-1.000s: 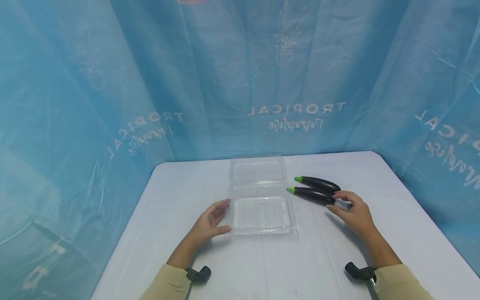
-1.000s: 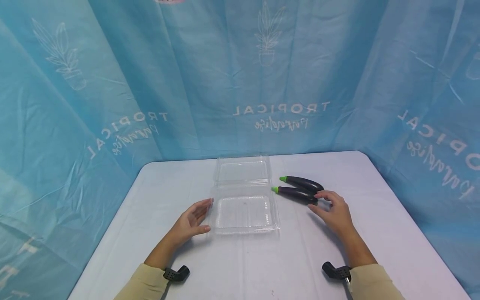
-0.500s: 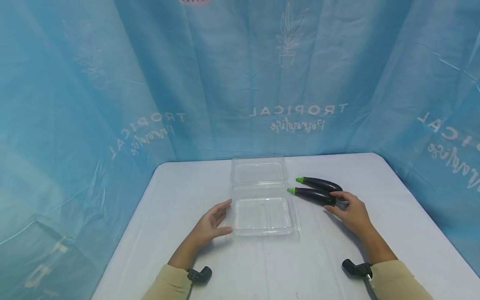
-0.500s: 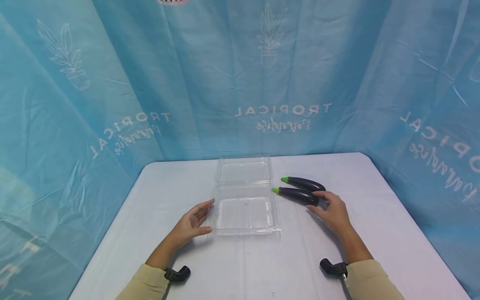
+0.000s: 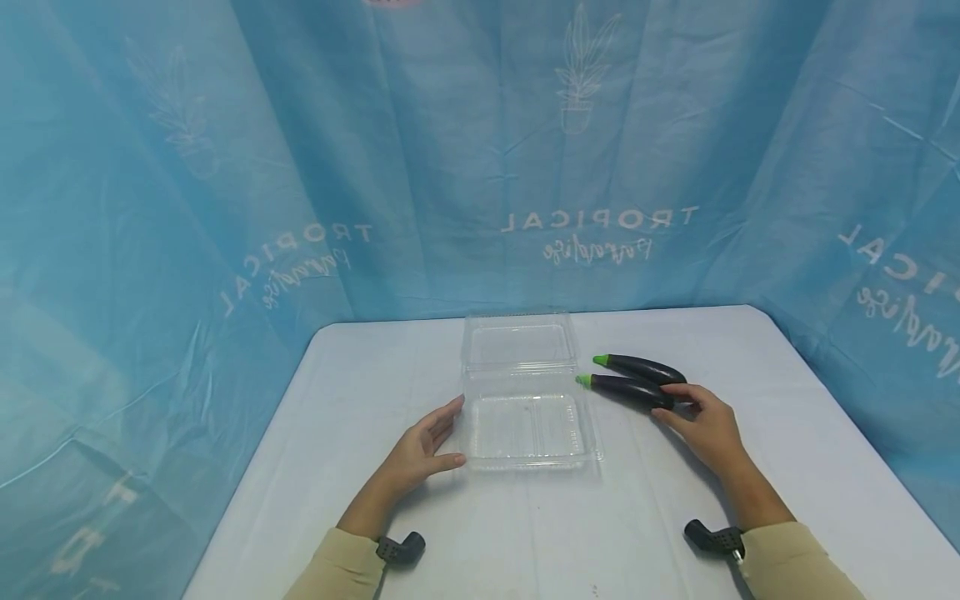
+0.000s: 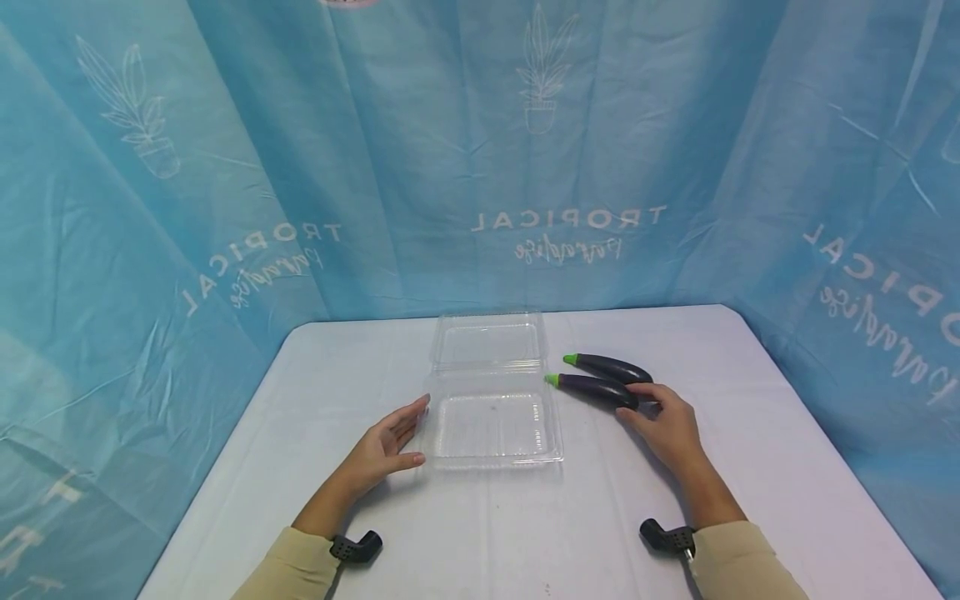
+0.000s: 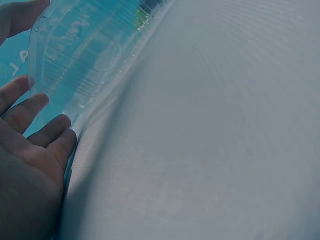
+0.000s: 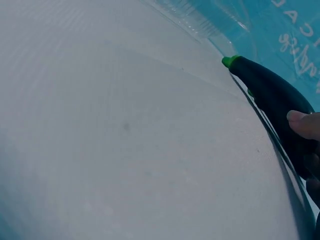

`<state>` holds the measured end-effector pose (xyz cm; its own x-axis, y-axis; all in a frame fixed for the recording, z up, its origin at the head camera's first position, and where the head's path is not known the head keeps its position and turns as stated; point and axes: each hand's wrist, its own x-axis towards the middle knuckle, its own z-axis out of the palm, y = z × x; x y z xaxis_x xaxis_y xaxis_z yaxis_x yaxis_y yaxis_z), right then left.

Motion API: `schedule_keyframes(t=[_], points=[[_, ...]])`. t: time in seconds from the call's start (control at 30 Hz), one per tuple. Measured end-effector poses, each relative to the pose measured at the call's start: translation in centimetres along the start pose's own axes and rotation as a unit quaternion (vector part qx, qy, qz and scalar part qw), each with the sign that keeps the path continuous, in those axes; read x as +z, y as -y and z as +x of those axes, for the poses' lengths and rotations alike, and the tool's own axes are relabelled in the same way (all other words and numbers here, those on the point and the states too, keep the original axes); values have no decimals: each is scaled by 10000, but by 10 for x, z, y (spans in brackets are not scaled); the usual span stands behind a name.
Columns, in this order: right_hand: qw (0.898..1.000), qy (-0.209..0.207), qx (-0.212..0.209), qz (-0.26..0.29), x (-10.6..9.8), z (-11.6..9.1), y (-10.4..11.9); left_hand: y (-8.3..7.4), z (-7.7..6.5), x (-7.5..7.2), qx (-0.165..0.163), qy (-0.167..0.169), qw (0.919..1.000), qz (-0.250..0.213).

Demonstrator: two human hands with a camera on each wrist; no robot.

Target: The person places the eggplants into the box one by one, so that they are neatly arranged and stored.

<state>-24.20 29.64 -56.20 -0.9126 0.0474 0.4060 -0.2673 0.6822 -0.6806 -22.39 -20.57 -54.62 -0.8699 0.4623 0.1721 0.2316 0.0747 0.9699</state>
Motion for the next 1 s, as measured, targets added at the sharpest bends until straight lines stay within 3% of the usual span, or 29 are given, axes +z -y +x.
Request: schedule_keyframes(t=[0.37,0.67,0.8,1.0], points=[[9945,120,833,626,-9,-2,8,0,0,0,6,-46,10000,40],[9821,-263,1449,1173,-14,-2,24,0,0,1,-9,0,10000,-18],[9780,-345,1223,1656,-9,0,39,-2,0,2,-11,-9,10000,-16],[9673,-30,205,2527,8,2,74,-1,0,2,-20,-52,10000,22]])
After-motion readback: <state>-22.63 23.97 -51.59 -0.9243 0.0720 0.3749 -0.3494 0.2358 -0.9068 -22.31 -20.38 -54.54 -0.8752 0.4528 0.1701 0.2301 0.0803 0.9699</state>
